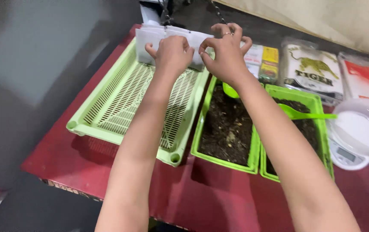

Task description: The person fills a white mesh tea bag with loose tea leaves from a green container using a green spoon, then places it into a green drying rack.

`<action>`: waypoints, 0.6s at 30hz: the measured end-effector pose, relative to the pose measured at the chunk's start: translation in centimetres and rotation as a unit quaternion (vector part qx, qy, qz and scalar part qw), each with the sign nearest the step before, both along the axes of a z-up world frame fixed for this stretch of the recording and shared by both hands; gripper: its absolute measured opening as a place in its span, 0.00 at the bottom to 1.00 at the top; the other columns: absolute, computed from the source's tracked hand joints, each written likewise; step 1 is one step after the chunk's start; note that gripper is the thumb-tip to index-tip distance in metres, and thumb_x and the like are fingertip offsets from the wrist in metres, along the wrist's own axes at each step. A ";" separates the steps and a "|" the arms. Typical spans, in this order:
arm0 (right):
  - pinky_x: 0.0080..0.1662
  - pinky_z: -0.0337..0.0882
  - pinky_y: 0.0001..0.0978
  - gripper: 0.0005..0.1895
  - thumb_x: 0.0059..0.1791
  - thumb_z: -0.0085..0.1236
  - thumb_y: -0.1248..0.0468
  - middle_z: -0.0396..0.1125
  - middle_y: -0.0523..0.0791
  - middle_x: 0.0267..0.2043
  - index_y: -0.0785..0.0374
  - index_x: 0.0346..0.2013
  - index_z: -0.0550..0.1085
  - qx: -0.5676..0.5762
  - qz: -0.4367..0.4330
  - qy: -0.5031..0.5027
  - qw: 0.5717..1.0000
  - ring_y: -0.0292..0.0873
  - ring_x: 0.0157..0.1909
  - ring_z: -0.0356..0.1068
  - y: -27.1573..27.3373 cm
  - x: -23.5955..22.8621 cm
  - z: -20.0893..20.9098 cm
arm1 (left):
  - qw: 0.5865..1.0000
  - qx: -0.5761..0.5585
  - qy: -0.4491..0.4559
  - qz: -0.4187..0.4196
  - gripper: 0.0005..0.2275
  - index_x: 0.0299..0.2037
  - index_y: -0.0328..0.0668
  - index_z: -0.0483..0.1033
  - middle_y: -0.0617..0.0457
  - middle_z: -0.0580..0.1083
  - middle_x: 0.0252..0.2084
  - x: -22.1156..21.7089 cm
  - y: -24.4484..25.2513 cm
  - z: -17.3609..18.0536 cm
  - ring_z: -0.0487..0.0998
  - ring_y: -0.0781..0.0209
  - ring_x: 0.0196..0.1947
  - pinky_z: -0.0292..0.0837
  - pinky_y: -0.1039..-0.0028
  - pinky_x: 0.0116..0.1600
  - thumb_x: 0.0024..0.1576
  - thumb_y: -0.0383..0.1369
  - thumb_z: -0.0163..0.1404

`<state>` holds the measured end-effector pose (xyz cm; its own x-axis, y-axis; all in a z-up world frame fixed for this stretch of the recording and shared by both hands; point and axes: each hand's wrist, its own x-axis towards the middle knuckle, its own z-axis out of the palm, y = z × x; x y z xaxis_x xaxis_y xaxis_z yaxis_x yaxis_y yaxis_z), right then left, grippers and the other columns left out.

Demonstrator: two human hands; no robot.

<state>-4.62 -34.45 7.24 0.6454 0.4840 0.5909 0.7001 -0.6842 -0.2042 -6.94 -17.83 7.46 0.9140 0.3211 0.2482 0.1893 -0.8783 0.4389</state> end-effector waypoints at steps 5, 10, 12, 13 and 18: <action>0.50 0.46 0.64 0.03 0.48 0.59 0.56 0.61 0.43 0.63 0.40 0.32 0.79 -0.019 -0.030 -0.013 0.999 0.59 0.66 0.48 -5.3 -3.1 0.6 | 0.999 -0.008 -0.026 -0.025 0.05 0.28 0.60 0.78 0.60 0.78 0.37 -2.6 -6.3 0.5 0.73 0.46 0.51 0.42 0.40 0.63 0.55 0.41 0.52; 0.56 0.43 0.71 0.05 0.49 0.56 0.52 0.61 0.43 0.65 0.39 0.35 0.80 -0.052 -0.084 0.040 0.994 0.60 0.69 0.47 -10.5 -5.8 0.7 | 0.995 -0.006 -0.073 -0.065 0.04 0.29 0.56 0.79 0.59 0.78 0.37 -4.7 -11.6 0.0 0.74 0.46 0.50 0.45 0.38 0.61 0.54 0.37 0.51; 0.50 0.45 0.63 0.06 0.47 0.57 0.56 0.62 0.45 0.63 0.40 0.33 0.80 -0.035 -0.094 0.004 0.995 0.59 0.65 0.50 -12.7 -6.4 0.0 | 0.995 -0.023 -0.032 -0.088 0.05 0.32 0.57 0.79 0.61 0.77 0.39 -5.3 -13.4 0.1 0.71 0.47 0.54 0.40 0.36 0.64 0.57 0.39 0.50; 0.50 0.45 0.63 0.06 0.47 0.57 0.56 0.62 0.45 0.63 0.40 0.33 0.80 -0.035 -0.099 0.006 0.994 0.59 0.65 0.50 -13.7 -6.7 -0.2 | 0.995 -0.024 -0.030 -0.093 0.05 0.32 0.57 0.79 0.61 0.77 0.39 -5.8 -14.2 0.0 0.71 0.47 0.54 0.40 0.36 0.64 0.57 0.39 0.50; 0.51 0.47 0.65 0.08 0.49 0.55 0.54 0.63 0.48 0.64 0.39 0.38 0.82 -0.035 -0.147 0.085 0.985 0.62 0.66 0.48 -18.2 -8.5 -0.3 | 0.993 -0.001 -0.041 -0.113 0.08 0.28 0.58 0.76 0.63 0.75 0.31 -6.8 -17.6 -0.9 0.75 0.47 0.45 0.48 0.40 0.61 0.59 0.37 0.46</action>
<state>-13.11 -52.65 6.97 0.8503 0.2966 0.4347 0.4293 -0.8688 -0.2469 -13.74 -35.41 6.59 0.9397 0.1114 0.3232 -0.0479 -0.8932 0.4471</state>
